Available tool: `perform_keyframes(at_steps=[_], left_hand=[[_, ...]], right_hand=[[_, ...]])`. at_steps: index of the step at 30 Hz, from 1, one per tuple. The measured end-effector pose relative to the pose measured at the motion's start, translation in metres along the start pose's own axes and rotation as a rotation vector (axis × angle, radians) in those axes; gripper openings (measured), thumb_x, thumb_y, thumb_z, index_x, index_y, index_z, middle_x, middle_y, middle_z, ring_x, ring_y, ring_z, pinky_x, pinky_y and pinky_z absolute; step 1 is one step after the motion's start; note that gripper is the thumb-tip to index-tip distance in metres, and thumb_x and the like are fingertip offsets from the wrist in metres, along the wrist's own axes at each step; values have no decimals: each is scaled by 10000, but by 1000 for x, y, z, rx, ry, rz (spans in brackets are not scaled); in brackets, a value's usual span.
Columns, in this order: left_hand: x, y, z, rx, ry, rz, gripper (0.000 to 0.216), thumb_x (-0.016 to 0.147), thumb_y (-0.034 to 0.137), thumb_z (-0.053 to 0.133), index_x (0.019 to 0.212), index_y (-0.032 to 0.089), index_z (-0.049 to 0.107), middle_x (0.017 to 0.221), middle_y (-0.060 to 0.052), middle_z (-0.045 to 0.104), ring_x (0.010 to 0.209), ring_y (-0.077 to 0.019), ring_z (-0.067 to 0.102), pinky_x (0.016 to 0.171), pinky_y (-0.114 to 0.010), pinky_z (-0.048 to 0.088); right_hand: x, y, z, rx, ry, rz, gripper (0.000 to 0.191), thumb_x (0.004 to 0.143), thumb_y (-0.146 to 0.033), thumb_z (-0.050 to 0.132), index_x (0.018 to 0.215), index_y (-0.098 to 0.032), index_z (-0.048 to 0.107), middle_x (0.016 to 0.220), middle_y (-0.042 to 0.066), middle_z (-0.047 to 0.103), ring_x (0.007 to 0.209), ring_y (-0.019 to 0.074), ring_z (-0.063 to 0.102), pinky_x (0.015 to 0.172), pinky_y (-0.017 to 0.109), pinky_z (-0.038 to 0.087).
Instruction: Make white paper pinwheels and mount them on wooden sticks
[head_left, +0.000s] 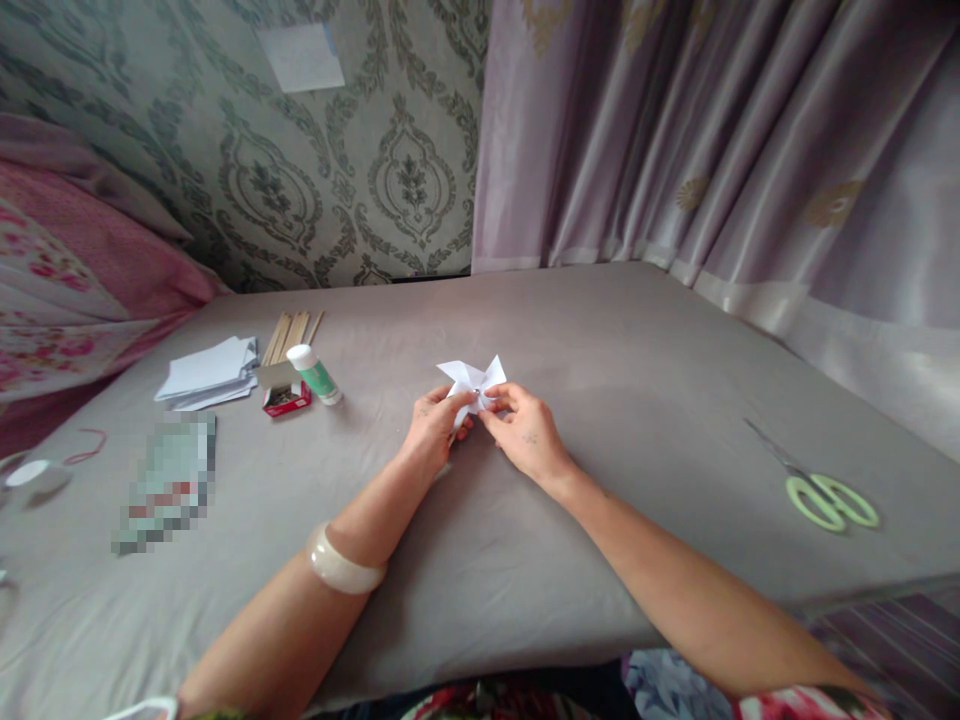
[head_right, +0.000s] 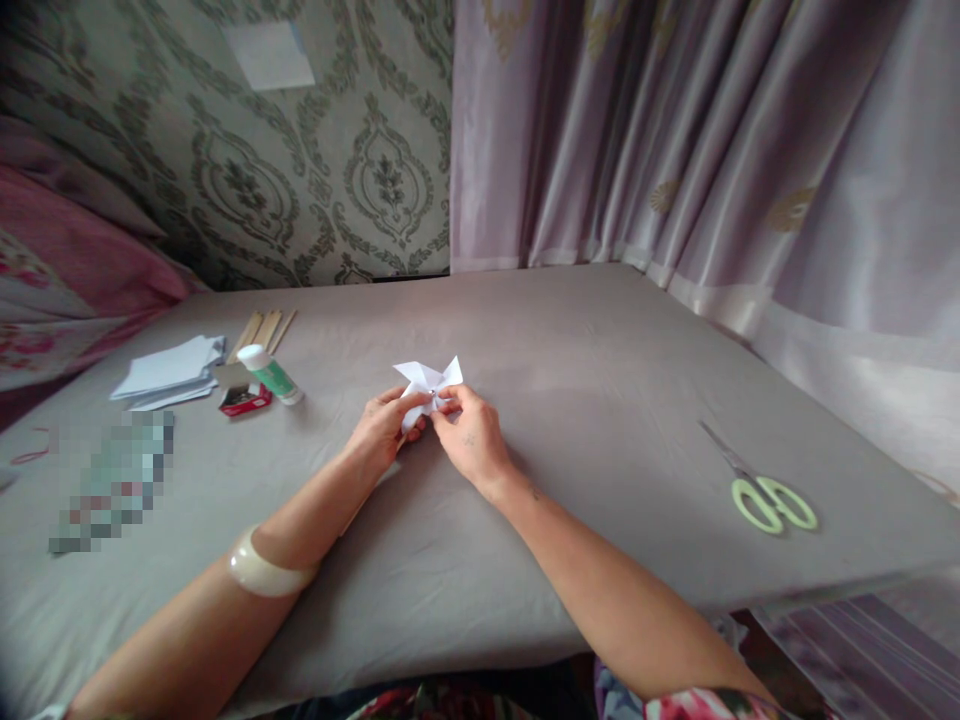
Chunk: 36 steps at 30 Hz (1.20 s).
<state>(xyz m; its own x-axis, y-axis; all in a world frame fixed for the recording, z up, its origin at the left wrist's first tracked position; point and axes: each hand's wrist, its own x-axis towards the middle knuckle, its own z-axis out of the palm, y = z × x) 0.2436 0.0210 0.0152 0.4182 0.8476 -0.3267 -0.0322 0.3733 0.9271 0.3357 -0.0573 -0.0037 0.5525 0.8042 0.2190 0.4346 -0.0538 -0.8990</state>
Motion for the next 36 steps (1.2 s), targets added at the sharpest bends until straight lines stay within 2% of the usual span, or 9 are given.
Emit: perform_keyframes(at_steps=[4,10,16,20,23,27,29,32,36], left_hand=[[0,-1,0,0,-20,17,177,572,200,683,723,128,625,481,37,536,360,-63,435,343,-190,278],[4,-3,-2,8,-19,16,191,574,214,703,728,128,629,468,42,524,349,-58,426,347,-191,268],[2,-4,-1,14,-54,17,178,579,209,690,726,132,626,490,37,542,352,-61,430,340,-193,276],[1,-3,0,30,-51,23,164,587,211,694,714,128,631,477,35,534,350,-61,431,342,-194,278],[2,-2,-1,6,-22,6,198,575,210,716,733,124,634,500,30,551,359,-62,450,341,-191,272],[3,-1,-2,-24,-2,-28,238,559,194,731,763,122,632,546,20,583,368,-60,467,336,-186,267],[4,-1,-3,-30,-5,-27,241,559,188,729,770,122,634,540,21,580,367,-62,468,334,-185,266],[3,0,-3,-36,-22,-27,246,561,178,714,789,123,638,547,18,588,369,-64,471,331,-182,263],[0,1,-3,-10,-65,-30,194,572,166,692,753,128,632,526,16,572,373,-69,469,333,-184,262]], right_hand=[[2,3,2,107,22,40,159,750,-232,613,902,-184,614,798,28,681,662,147,644,595,247,515],[0,1,-1,23,-21,-11,154,755,-227,625,904,-192,634,847,31,690,632,131,628,619,249,511],[-2,-3,-1,-139,69,-44,167,755,-200,646,922,-200,646,830,43,704,658,154,633,659,272,486],[-3,-6,-4,-220,77,-95,167,756,-218,642,922,-204,649,822,46,703,678,168,634,675,281,479],[2,-6,-12,-175,113,-118,168,759,-288,639,891,-184,652,811,54,698,689,171,637,684,275,485],[14,1,-26,-111,240,-27,188,813,-276,535,894,-162,660,834,76,705,659,165,636,679,277,493],[18,5,-31,-117,179,-26,232,818,-236,508,980,-166,659,878,71,705,622,150,624,674,278,494],[20,10,-33,-137,2,-94,317,847,-212,464,1115,-204,634,905,48,699,623,136,616,671,265,490],[22,12,-35,-169,-110,-107,315,849,-195,461,1106,-223,641,877,34,691,644,129,609,652,247,480]])
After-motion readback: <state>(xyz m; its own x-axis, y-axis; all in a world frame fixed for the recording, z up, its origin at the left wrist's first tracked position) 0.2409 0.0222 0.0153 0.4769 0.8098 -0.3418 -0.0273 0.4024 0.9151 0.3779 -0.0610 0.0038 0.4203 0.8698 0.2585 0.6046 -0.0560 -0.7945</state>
